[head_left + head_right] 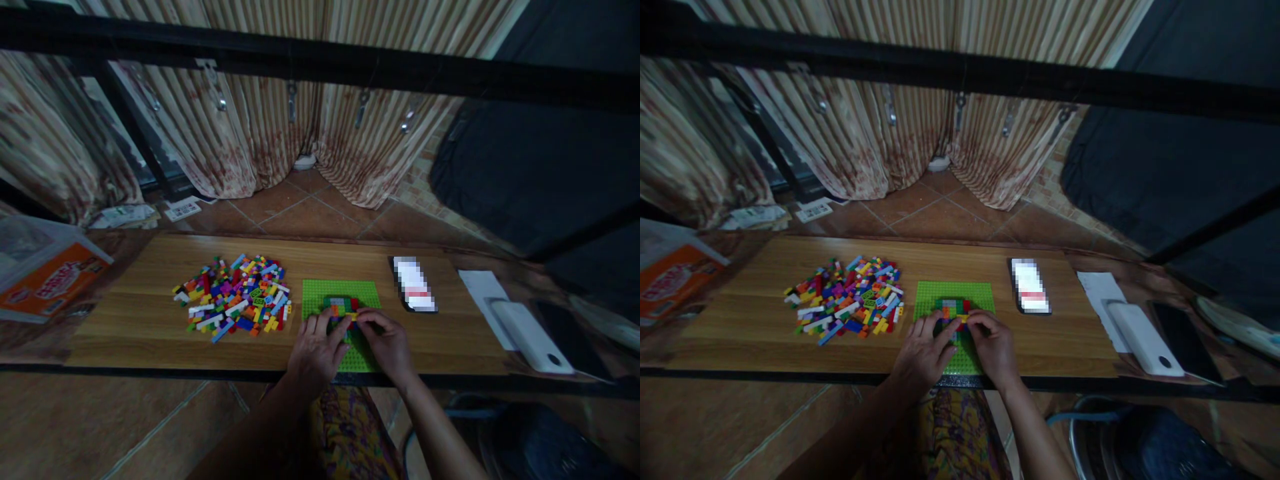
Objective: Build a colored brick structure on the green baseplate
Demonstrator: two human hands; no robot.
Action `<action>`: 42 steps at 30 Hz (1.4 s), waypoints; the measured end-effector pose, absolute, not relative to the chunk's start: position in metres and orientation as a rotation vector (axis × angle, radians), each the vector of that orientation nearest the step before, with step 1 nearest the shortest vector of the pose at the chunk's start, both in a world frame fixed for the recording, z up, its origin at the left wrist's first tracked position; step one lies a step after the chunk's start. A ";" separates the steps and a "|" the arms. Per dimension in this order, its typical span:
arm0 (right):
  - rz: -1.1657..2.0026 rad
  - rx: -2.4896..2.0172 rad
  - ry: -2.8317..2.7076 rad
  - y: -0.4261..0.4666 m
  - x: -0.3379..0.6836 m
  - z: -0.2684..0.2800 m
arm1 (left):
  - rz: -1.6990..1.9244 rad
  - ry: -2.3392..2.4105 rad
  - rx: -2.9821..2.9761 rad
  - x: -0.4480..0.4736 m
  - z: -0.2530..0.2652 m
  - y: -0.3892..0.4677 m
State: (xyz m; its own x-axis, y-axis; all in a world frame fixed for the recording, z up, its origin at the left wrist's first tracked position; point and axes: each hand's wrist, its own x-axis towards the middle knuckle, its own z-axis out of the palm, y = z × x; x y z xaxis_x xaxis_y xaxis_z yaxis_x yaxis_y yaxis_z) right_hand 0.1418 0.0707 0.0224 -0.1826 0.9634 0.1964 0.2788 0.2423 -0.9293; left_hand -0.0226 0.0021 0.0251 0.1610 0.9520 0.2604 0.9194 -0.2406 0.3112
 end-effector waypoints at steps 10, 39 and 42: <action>1.044 -1.365 -1.332 0.071 0.132 0.022 | 0.615 1.915 2.323 -0.021 0.028 0.003; 1.237 -1.409 -1.205 0.085 0.141 0.021 | 0.684 1.912 2.285 -0.015 0.028 0.001; 1.222 -1.403 -1.283 0.084 0.142 0.021 | 0.668 1.870 2.318 -0.003 0.033 0.001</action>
State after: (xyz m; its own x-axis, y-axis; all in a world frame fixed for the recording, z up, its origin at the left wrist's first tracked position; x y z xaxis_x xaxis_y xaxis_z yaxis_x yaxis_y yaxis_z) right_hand 0.1424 0.0845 0.0209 -0.0053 0.9938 -0.1108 0.1596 -0.1086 -0.9812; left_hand -0.0030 0.0012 0.0326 0.1553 0.9482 0.2772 0.9092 -0.2469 0.3351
